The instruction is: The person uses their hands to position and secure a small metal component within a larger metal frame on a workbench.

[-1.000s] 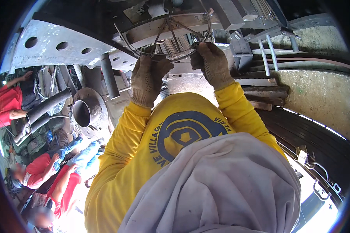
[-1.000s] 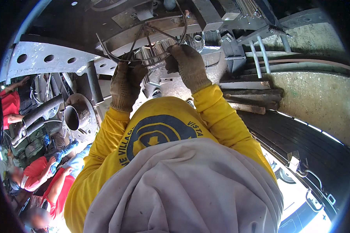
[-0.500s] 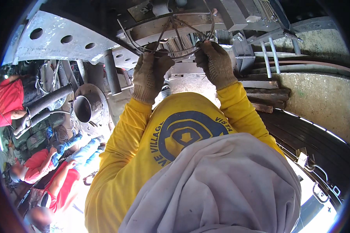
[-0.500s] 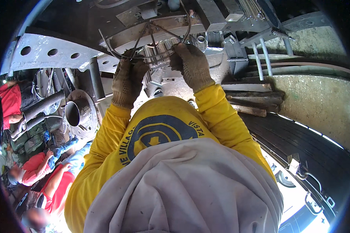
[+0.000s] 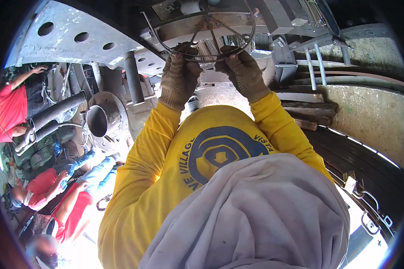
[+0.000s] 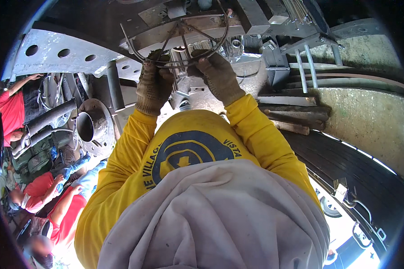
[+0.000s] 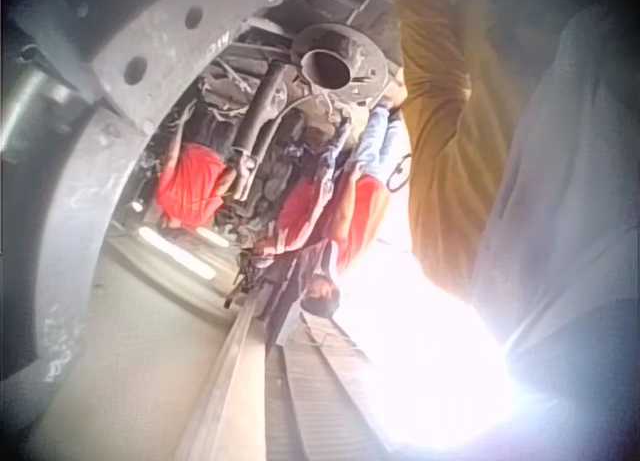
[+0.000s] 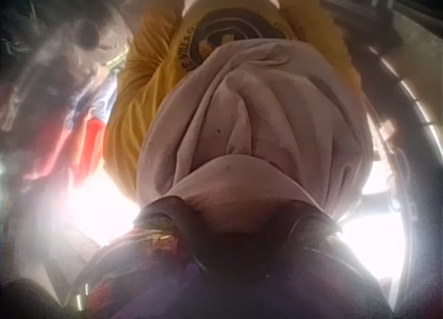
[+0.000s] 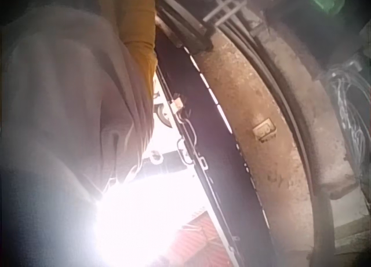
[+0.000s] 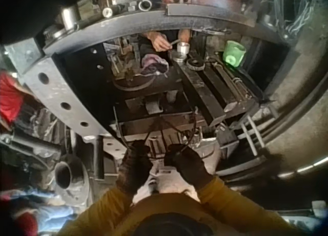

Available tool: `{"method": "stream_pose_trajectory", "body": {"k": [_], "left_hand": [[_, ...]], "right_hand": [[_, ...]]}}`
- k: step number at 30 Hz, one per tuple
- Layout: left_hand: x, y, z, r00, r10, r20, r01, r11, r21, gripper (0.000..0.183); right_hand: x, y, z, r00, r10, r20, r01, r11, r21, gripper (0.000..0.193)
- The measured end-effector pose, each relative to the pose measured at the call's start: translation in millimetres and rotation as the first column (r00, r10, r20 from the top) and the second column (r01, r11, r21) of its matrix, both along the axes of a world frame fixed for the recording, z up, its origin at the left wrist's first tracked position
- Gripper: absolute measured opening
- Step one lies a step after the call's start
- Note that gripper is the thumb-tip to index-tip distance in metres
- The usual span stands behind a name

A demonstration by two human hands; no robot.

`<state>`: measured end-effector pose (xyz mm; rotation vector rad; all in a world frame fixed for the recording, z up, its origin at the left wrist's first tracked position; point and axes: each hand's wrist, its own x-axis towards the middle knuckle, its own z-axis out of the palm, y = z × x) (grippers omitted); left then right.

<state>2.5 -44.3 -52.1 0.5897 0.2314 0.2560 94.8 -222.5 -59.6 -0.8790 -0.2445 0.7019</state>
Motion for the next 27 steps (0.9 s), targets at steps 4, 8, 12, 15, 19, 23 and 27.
{"method": "stream_pose_trajectory", "body": {"k": [4, 8, 12, 15, 19, 23, 27], "left_hand": [[1.8, -2.6, 2.0, 0.999, 0.04, 0.007, -0.04, 0.999, -0.004, 0.042], [4.2, -2.6, -3.5, 0.996, 0.087, 0.013, -0.087, 0.996, 0.032, 0.043], [-1.5, -0.4, 3.9, 0.999, 0.033, -0.012, -0.032, 0.997, 0.069, 0.041], [-7.7, -4.7, 13.2, 0.984, 0.118, -0.134, -0.07, 0.945, 0.319, 0.035], [-16.0, -5.5, 32.6, 0.954, 0.071, -0.291, 0.032, 0.942, 0.335, 0.034], [-15.3, -9.6, 39.1, 0.954, 0.078, -0.289, 0.013, 0.954, 0.301, 0.035], [-13.1, -15.1, 49.5, 0.94, 0.061, -0.336, 0.039, 0.958, 0.283, 0.033]], "right_hand": [[-0.6, 3.8, -4.8, 0.998, -0.058, 0.032, 0.059, 0.998, -0.038, 0.031], [-0.8, 4.4, -3.4, 0.999, -0.048, 0.007, 0.048, 0.998, -0.04, 0.028], [-1.2, 3.2, 5.1, 0.995, -0.055, 0.078, 0.067, 0.984, -0.163, 0.03], [0.5, -7.1, 22.3, 0.98, 0.071, 0.184, 0.029, 0.87, -0.492, 0.036], [-4.3, -8.9, 39.0, 0.99, 0.024, 0.14, 0.047, 0.875, -0.481, 0.04], [-7.2, -4.0, 53.4, 0.99, -0.096, 0.1, 0.132, 0.876, -0.464, 0.036], [-1.5, -7.0, 51.6, 0.985, -0.13, 0.116, 0.167, 0.9, -0.403, 0.033]]}}
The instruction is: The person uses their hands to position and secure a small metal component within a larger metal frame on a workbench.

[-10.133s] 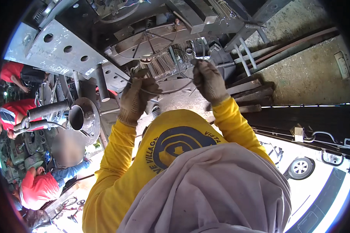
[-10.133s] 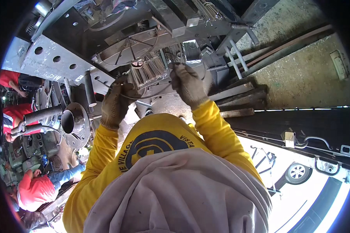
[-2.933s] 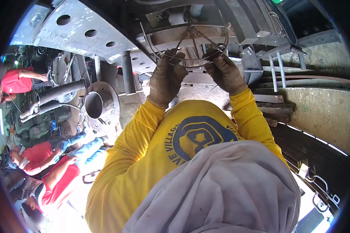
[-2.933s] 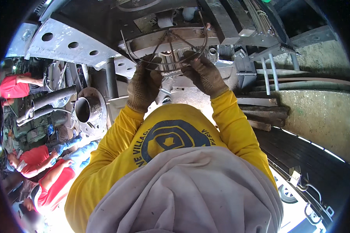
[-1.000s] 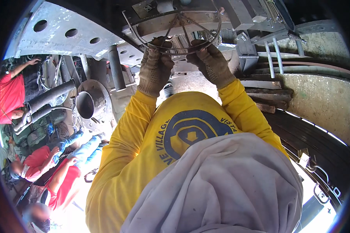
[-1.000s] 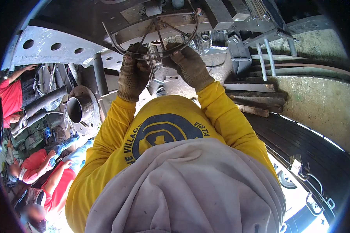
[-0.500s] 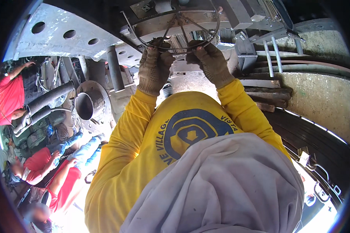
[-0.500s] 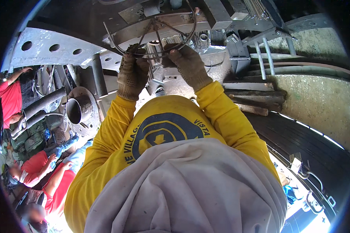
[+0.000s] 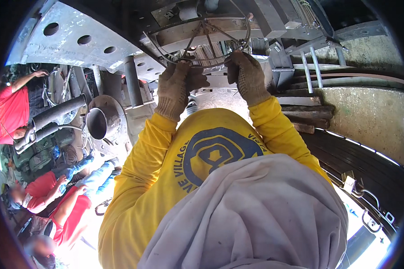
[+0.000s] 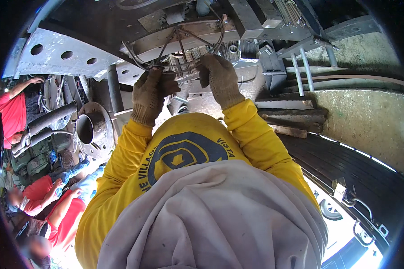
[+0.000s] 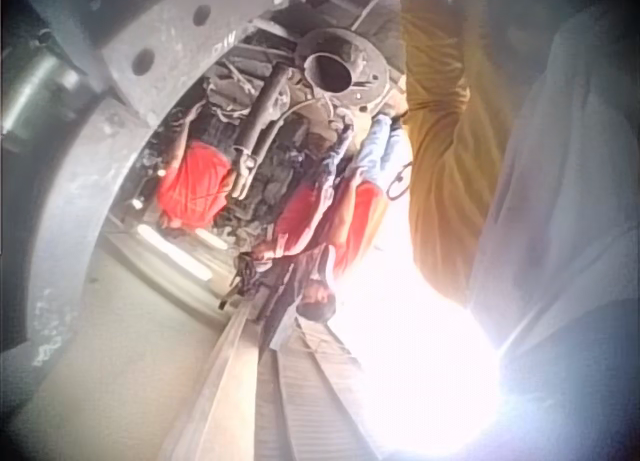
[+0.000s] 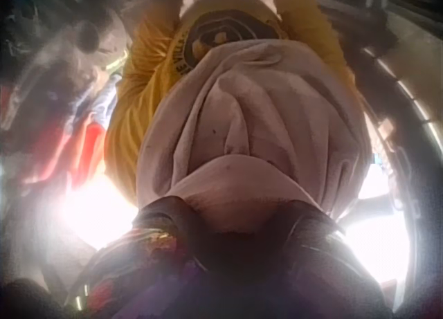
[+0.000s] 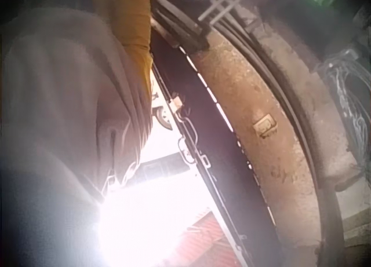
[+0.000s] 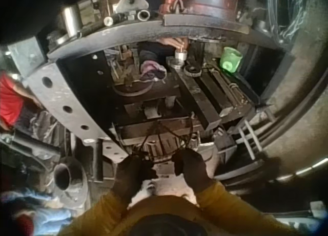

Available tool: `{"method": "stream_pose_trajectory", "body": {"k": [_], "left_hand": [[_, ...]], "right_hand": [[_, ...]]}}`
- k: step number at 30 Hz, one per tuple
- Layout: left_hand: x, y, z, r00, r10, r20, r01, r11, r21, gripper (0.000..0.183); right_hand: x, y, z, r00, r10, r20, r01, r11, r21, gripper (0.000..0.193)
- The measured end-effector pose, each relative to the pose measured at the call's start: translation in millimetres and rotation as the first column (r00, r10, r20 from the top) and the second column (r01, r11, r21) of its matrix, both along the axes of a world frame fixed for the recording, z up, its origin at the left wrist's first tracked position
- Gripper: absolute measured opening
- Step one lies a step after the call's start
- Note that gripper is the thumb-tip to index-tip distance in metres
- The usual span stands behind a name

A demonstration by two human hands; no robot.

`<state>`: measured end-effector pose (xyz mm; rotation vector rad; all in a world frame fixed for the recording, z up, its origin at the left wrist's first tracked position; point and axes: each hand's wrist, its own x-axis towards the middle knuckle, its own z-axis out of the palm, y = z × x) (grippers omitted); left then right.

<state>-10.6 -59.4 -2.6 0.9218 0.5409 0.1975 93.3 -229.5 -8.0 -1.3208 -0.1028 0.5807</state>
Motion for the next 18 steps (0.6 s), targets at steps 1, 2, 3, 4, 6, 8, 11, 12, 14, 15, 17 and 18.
{"method": "stream_pose_trajectory", "body": {"k": [1, 2, 3, 4, 6, 8, 11, 12, 14, 15, 17, 18], "left_hand": [[1.0, 0.6, 0.6, 1.0, -0.004, -0.007, 0.004, 1.0, 0.003, 0.031], [0.9, 0.6, 2.0, 1.0, -0.008, -0.006, 0.008, 1.0, 0.004, 0.031], [0.1, -0.3, 3.2, 1.0, 0.006, -0.016, -0.006, 1.0, 0.014, 0.03], [-0.7, -1.8, 4.1, 0.999, 0.02, -0.026, -0.02, 1.0, 0.023, 0.029], [-2.9, -5.2, 5.8, 1.0, 0.008, -0.029, -0.006, 0.998, 0.06, 0.033], [-1.7, -6.0, 6.7, 1.0, -0.001, -0.031, 0.004, 0.995, 0.097, 0.036], [0.2, -4.1, 4.3, 0.997, 0.021, -0.075, -0.012, 0.993, 0.12, 0.034], [0.9, -0.3, 1.9, 1.0, 0.004, -0.026, -0.001, 0.993, 0.115, 0.033], [0.9, 3.0, 1.0, 1.0, -0.013, 0.023, 0.011, 0.994, 0.11, 0.032], [-0.1, 3.8, 1.5, 1.0, -0.02, 0.023, 0.017, 0.993, 0.116, 0.031], [-1.0, 4.8, 1.2, 0.999, -0.026, 0.021, 0.023, 0.992, 0.122, 0.029], [-0.8, 4.6, 0.7, 0.999, -0.028, 0.027, 0.026, 0.995, 0.095, 0.029]], "right_hand": [[-0.5, -0.5, 1.9, 1.0, -0.004, 0.0, 0.004, 1.0, 0.001, 0.033], [-1.5, 0.2, 6.0, 1.0, 0.004, 0.004, -0.004, 1.0, 0.001, 0.032], [-2.5, 0.4, 8.4, 1.0, 0.01, 0.009, -0.01, 1.0, -0.001, 0.031], [-3.1, 0.3, 8.1, 1.0, 0.004, 0.009, -0.004, 1.0, -0.002, 0.031], [-2.9, 0.3, 6.2, 0.999, -0.009, -0.035, 0.009, 1.0, -0.013, 0.031], [-1.1, -3.5, -2.1, 1.0, 0.004, -0.025, -0.004, 0.999, -0.037, 0.032], [-0.8, -3.1, -6.2, 0.999, 0.037, -0.015, -0.037, 0.998, -0.044, 0.032], [-1.1, -1.7, -6.4, 0.999, 0.052, -0.01, -0.052, 0.998, -0.023, 0.032], [-3.0, -1.8, -3.4, 0.999, 0.05, -0.014, -0.05, 0.998, -0.035, 0.032], [-3.9, -1.4, -1.9, 0.999, 0.05, -0.019, -0.051, 0.998, -0.046, 0.032], [-3.5, -0.9, 1.1, 0.998, 0.057, -0.024, -0.059, 0.996, -0.071, 0.031], [-3.2, -1.2, 2.3, 0.998, 0.062, -0.028, -0.064, 0.993, -0.099, 0.031]]}}
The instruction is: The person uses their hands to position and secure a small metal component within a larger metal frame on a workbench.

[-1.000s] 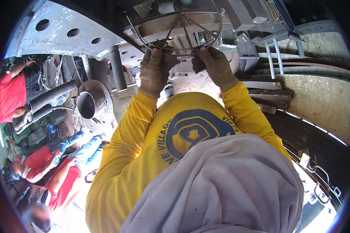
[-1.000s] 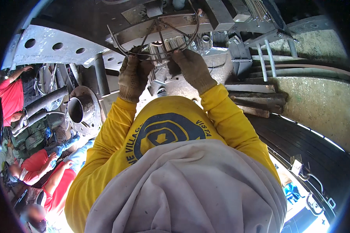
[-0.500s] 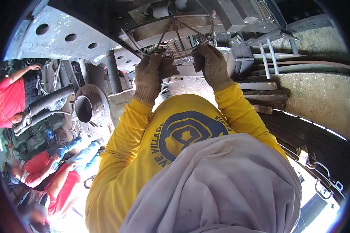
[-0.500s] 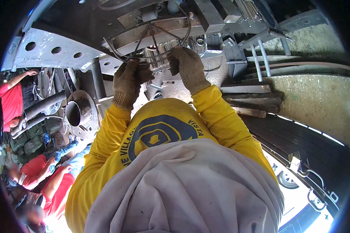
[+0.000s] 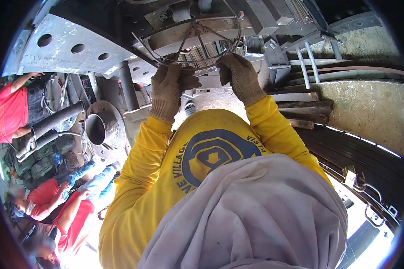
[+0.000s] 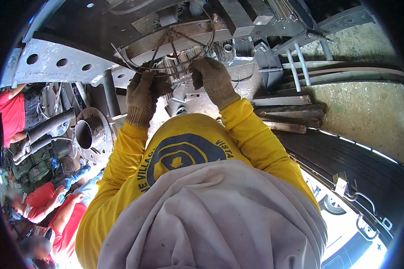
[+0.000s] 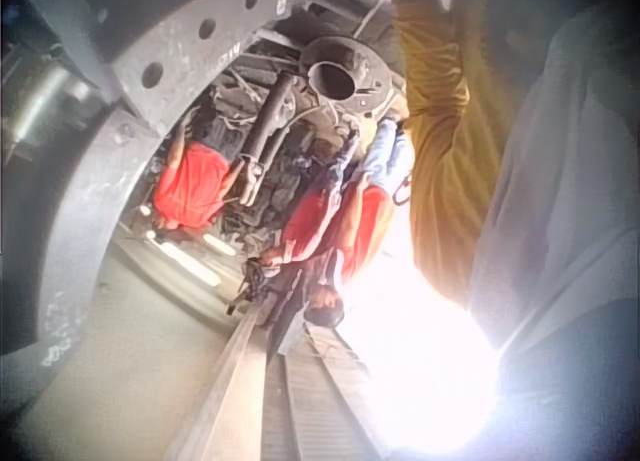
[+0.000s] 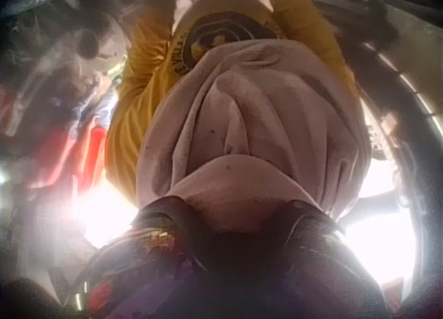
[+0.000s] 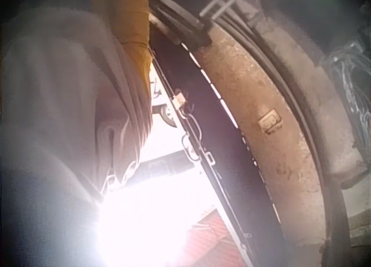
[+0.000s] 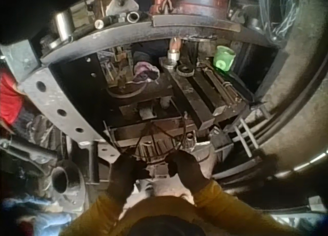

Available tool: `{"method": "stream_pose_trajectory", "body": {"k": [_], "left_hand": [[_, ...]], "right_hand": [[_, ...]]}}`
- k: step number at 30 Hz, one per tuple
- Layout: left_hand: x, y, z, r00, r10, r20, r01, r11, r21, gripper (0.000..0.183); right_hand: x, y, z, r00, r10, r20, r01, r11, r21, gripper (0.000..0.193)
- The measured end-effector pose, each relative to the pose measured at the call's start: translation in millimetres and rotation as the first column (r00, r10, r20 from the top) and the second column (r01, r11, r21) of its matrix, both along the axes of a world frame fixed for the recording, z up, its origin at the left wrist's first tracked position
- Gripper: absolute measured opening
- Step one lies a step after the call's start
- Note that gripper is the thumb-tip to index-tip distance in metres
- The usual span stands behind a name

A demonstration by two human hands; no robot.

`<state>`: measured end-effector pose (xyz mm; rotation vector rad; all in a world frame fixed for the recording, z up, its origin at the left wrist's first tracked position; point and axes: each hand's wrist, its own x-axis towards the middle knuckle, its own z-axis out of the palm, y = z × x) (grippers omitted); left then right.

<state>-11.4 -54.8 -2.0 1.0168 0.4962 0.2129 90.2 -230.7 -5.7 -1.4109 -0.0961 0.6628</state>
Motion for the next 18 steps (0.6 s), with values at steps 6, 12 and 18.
{"method": "stream_pose_trajectory", "body": {"k": [6, 12, 18], "left_hand": [[2.2, 1.4, 2.5, 0.999, 0.004, -0.043, -0.005, 1.0, -0.027, 0.029], [1.7, -4.1, 7.7, 1.0, 0.016, -0.027, -0.016, 1.0, 0.008, 0.03], [1.8, -2.1, -13.8, 0.997, 0.048, 0.062, -0.043, 0.997, -0.067, 0.031]], "right_hand": [[2.8, -1.2, -5.8, 0.999, -0.019, -0.049, 0.023, 0.997, 0.073, 0.034], [3.9, -3.3, -15.8, 0.984, 0.021, 0.177, -0.035, 0.996, 0.076, 0.028], [4.4, -2.3, -26.4, 1.0, -0.001, 0.003, 0.0, 0.995, 0.101, 0.031]]}}
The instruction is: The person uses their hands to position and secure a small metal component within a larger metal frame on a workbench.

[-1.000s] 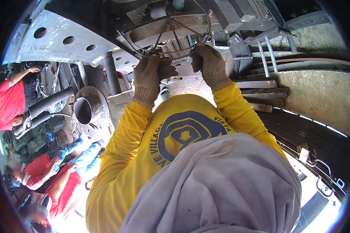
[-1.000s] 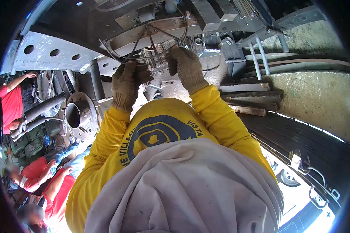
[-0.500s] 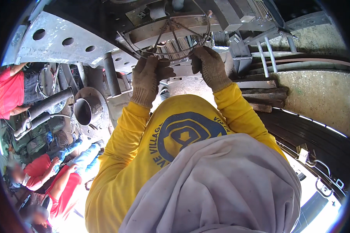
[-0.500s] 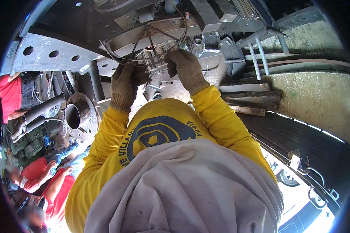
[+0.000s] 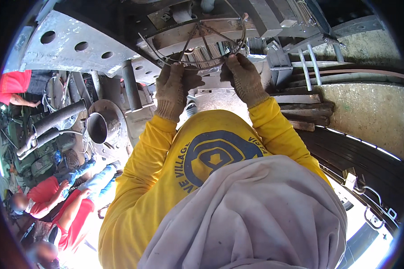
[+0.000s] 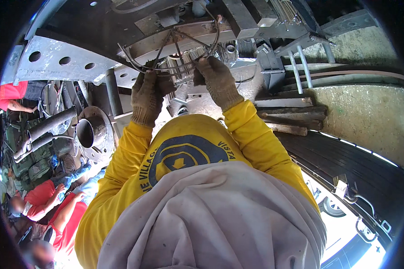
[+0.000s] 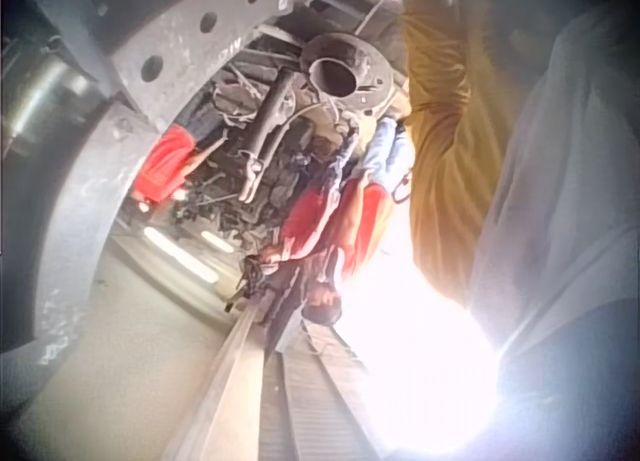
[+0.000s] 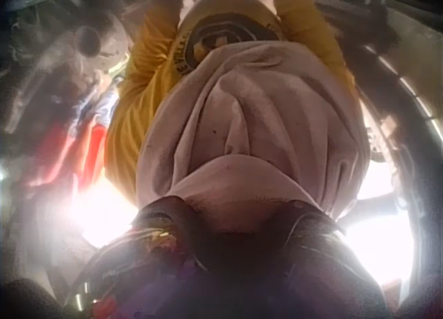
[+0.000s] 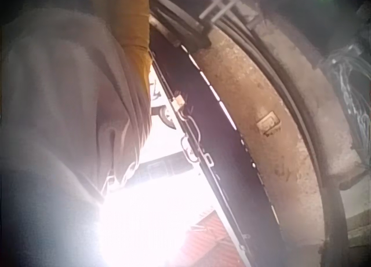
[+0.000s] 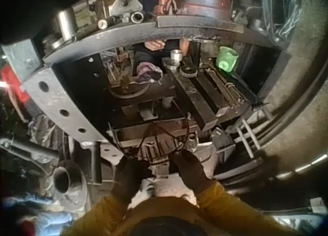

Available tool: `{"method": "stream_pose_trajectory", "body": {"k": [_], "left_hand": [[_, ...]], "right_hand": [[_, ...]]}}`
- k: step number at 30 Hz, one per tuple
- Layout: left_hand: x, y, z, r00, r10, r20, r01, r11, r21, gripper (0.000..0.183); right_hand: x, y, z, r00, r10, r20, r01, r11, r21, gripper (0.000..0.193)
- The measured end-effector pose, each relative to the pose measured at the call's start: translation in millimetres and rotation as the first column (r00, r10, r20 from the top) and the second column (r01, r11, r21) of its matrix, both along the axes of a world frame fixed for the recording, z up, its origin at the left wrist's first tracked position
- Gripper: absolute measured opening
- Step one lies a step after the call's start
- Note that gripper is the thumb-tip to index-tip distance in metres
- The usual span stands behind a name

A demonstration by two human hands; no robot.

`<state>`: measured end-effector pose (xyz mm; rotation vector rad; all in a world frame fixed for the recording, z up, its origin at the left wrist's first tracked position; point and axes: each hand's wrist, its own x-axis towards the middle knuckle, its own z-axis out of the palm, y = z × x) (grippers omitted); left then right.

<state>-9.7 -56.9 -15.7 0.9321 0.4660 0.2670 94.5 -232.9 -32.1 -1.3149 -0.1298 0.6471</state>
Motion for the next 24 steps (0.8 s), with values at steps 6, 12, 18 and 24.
{"method": "stream_pose_trajectory", "body": {"k": [6, 12, 18, 24], "left_hand": [[1.6, 4.1, -26.2, 0.992, -0.014, 0.122, 0.013, 1.0, 0.009, 0.032], [-0.7, 3.5, -12.9, 0.994, -0.028, 0.108, 0.028, 1.0, -0.001, 0.031], [-1.6, 2.4, 7.3, 0.998, -0.001, -0.061, 0.004, 0.999, 0.046, 0.03], [-1.2, 2.1, 12.6, 0.994, -0.006, -0.107, 0.012, 0.998, 0.06, 0.03]], "right_hand": [[5.4, 3.9, -5.6, 0.993, 0.1, -0.069, -0.06, 0.896, 0.441, 0.043], [14.7, -1.5, -11.0, 0.986, 0.163, -0.043, -0.135, 0.914, 0.384, 0.038], [10.8, -10.0, 16.8, 0.979, 0.184, -0.091, -0.176, 0.98, 0.088, 0.037], [5.7, -4.5, 26.6, 0.973, 0.103, -0.206, -0.079, 0.989, 0.124, 0.032]]}}
